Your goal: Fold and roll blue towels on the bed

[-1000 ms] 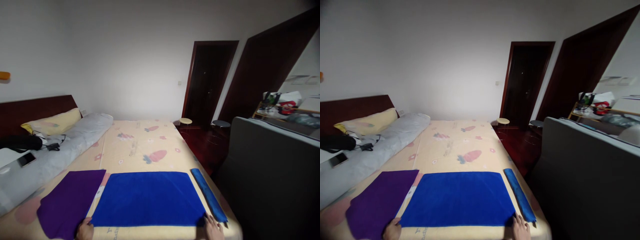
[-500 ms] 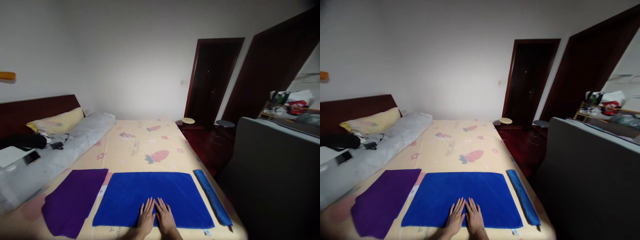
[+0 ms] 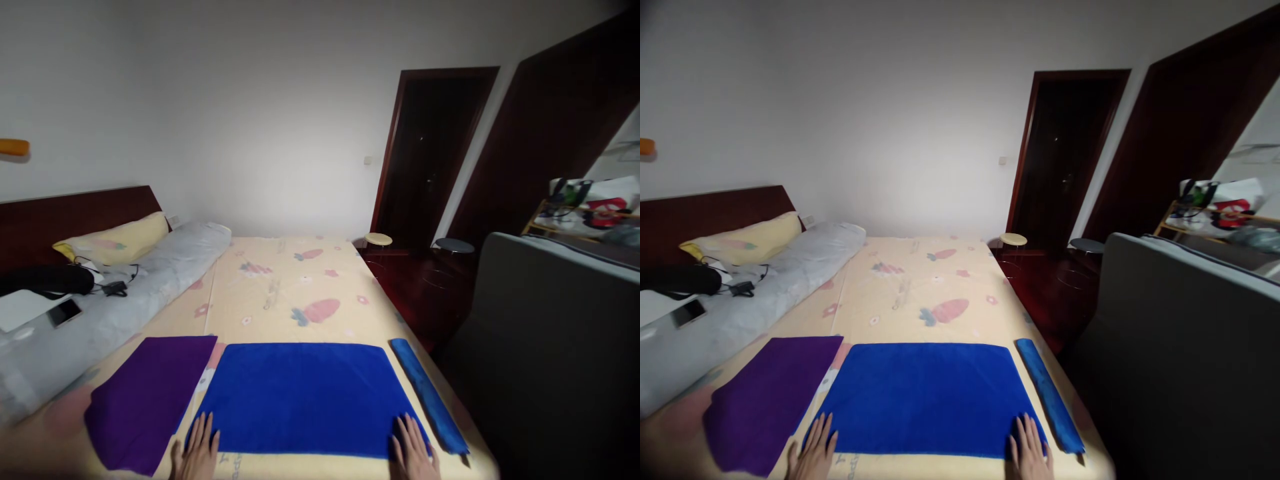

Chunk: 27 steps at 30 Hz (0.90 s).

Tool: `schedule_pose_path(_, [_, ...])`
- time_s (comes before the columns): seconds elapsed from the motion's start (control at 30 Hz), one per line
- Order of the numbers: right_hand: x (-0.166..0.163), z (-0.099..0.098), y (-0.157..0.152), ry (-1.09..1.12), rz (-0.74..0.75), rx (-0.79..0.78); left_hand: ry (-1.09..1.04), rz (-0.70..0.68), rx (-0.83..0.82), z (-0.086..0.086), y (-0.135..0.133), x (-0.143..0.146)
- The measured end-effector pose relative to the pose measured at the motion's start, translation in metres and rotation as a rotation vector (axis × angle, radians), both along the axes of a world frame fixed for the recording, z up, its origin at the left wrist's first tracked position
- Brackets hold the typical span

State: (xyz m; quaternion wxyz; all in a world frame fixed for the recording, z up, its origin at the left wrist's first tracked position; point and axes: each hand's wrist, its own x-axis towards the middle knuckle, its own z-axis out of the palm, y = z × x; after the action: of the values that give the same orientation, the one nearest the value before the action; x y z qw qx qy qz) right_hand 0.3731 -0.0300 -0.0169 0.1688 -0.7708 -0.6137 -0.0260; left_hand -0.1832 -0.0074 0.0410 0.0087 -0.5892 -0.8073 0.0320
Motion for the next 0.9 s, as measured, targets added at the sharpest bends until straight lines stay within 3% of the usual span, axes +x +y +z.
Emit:
schedule_pose_path(0.07, [-0.038,0.016,0.020,0.031,0.073,0.006,-0.023,-0.081,0.045,0.009,0.015,0.034])
schedule_pose_path(0.17, [-0.106,0.043,0.051,0.137,0.296,-0.072,-0.147,-0.290,0.084,0.019,0.039,0.102])
schedule_pose_path(0.27, [-0.164,0.061,0.071,0.217,0.521,-0.162,-0.258,-0.472,0.053,0.019,0.056,0.166])
schedule_pose_path(0.33, [-0.184,0.064,0.079,0.237,0.619,-0.223,-0.323,-0.560,-0.017,0.015,0.065,0.192])
schedule_pose_path(0.4, [-0.185,0.062,0.085,0.231,0.672,-0.264,-0.368,-0.615,-0.094,0.012,0.072,0.199])
schedule_pose_path(0.47, [-0.165,0.057,0.089,0.207,0.625,-0.266,-0.352,-0.586,-0.139,0.013,0.078,0.185])
schedule_pose_path(0.53, [-0.128,0.048,0.089,0.165,0.479,-0.238,-0.264,-0.450,-0.133,0.016,0.082,0.150])
schedule_pose_path(0.67, [-0.036,0.026,0.074,0.048,0.159,-0.177,-0.042,-0.099,-0.049,0.011,0.078,0.047])
schedule_pose_path(0.73, [-0.003,0.016,0.065,-0.001,0.087,-0.160,0.038,-0.055,-0.007,0.002,0.070,0.002])
schedule_pose_path(0.83, [0.004,0.011,0.064,-0.041,0.067,-0.126,0.105,-0.076,0.106,-0.010,0.063,-0.025])
schedule_pose_path(0.9, [-0.024,0.016,0.072,-0.011,0.134,-0.109,0.070,-0.121,0.166,-0.011,0.067,-0.007])
